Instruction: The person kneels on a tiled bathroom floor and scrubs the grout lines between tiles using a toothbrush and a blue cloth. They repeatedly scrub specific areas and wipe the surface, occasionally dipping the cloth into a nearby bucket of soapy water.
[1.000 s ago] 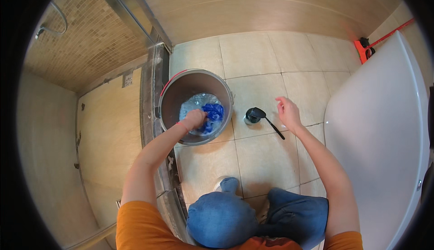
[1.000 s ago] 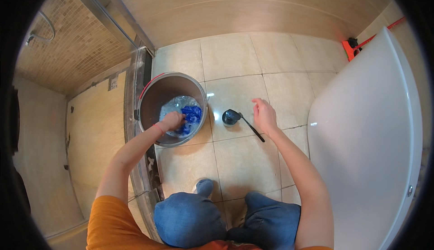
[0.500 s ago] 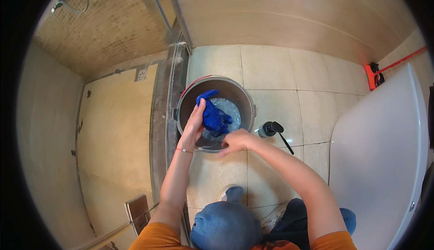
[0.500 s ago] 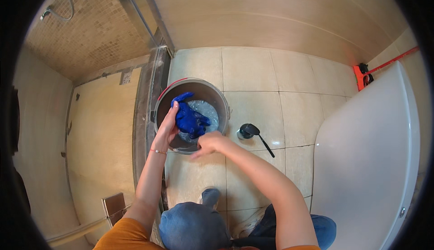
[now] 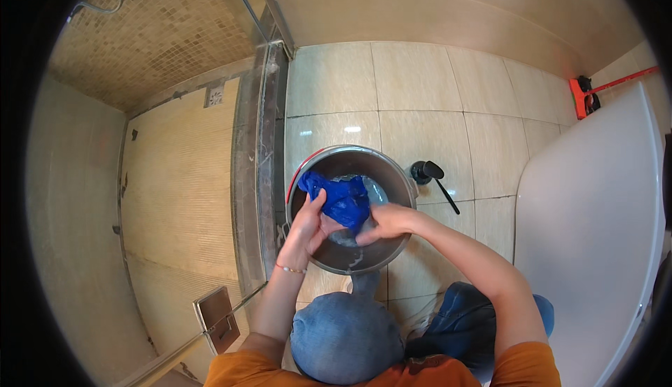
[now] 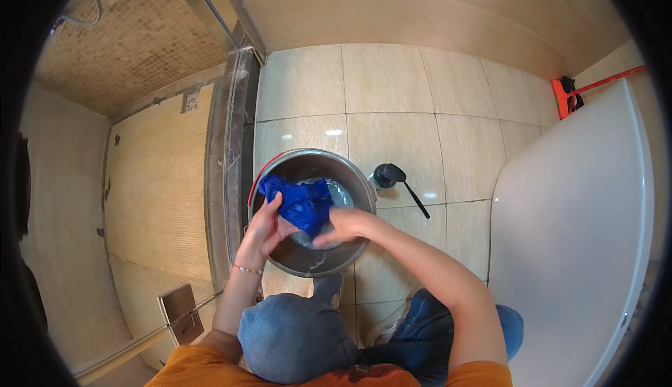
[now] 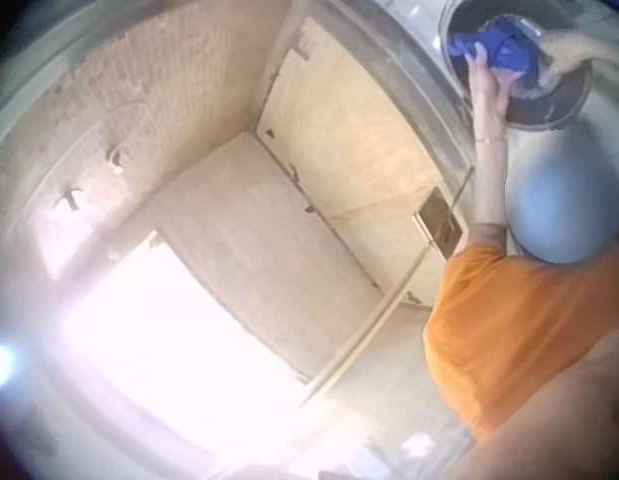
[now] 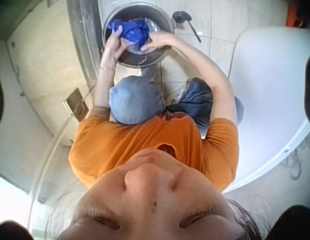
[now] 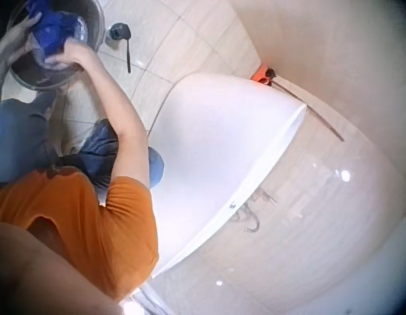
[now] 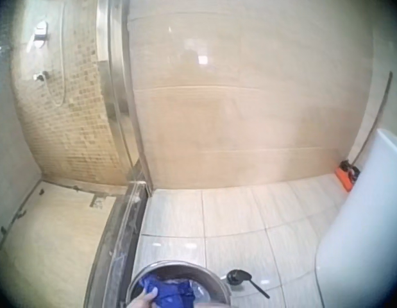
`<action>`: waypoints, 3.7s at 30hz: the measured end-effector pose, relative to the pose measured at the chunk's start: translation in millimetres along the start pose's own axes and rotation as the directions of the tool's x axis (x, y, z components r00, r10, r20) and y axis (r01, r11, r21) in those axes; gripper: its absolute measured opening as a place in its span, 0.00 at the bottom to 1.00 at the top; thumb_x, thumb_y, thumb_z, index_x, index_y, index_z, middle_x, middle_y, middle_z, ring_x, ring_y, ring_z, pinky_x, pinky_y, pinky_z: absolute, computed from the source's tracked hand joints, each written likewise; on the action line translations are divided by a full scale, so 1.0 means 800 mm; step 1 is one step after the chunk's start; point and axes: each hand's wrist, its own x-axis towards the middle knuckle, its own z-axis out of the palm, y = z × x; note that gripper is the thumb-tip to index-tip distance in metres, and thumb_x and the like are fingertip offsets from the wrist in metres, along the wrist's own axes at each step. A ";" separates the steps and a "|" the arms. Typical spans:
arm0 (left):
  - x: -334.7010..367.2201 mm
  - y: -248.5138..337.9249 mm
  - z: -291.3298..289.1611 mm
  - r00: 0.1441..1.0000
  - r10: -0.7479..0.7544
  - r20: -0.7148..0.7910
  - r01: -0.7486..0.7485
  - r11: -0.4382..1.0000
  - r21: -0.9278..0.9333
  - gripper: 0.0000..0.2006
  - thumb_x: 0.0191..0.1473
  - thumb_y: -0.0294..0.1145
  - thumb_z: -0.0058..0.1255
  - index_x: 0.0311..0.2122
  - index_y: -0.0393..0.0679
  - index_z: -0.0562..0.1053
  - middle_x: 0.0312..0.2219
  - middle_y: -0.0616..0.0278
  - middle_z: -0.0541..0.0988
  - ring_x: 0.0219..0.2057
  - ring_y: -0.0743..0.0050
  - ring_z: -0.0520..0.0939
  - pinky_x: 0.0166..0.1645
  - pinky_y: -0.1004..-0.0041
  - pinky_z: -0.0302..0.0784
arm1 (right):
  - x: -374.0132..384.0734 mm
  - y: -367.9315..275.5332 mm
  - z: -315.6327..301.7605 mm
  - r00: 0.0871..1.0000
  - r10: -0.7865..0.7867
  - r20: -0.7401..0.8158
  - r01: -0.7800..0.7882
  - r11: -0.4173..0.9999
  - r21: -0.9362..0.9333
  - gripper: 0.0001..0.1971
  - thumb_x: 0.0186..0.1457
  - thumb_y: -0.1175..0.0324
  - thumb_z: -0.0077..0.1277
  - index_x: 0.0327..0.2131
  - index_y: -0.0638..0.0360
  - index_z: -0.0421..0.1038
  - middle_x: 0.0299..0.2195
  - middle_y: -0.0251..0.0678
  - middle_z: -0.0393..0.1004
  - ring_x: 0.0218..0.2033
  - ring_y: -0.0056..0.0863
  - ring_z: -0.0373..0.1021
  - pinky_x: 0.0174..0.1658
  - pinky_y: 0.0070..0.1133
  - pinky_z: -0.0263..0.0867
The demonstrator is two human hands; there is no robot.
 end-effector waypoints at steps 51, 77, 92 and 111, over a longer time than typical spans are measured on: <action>0.083 -0.112 -0.136 0.993 0.008 -0.118 -0.041 0.959 -0.279 0.25 0.68 0.53 0.41 0.60 0.47 0.69 0.56 0.52 0.75 0.57 0.50 0.77 0.60 0.44 0.73 | 0.089 -0.124 0.040 0.582 0.139 -0.801 0.167 0.944 0.285 0.15 0.48 0.56 0.58 0.26 0.59 0.80 0.27 0.50 0.81 0.32 0.49 0.79 0.36 0.41 0.75; 0.068 -0.115 -0.094 0.906 -0.354 -0.233 0.250 0.890 -0.380 0.23 0.65 0.53 0.44 0.52 0.45 0.75 0.48 0.51 0.81 0.49 0.47 0.82 0.58 0.38 0.73 | 0.077 -0.013 0.064 0.973 -0.219 -0.078 0.230 0.956 0.182 0.26 0.48 0.56 0.67 0.47 0.63 0.76 0.46 0.50 0.72 0.50 0.44 0.69 0.54 0.32 0.66; 0.065 -0.120 -0.063 0.919 -0.148 -0.366 -0.025 0.903 -0.428 0.20 0.73 0.48 0.31 0.47 0.47 0.74 0.39 0.57 0.82 0.41 0.61 0.85 0.46 0.52 0.83 | 0.096 -0.078 0.074 0.631 0.208 -0.748 0.000 0.963 0.268 0.22 0.53 0.50 0.57 0.26 0.65 0.82 0.25 0.58 0.78 0.29 0.58 0.77 0.37 0.44 0.74; 0.087 -0.142 -0.084 0.779 -0.428 -0.458 0.188 0.857 -0.481 0.28 0.66 0.53 0.40 0.66 0.50 0.62 0.68 0.52 0.62 0.70 0.31 0.53 0.61 0.14 0.24 | 0.118 0.009 0.122 0.990 0.118 -0.083 -0.138 0.939 -0.315 0.21 0.55 0.70 0.57 0.54 0.51 0.72 0.46 0.50 0.77 0.48 0.46 0.74 0.48 0.36 0.73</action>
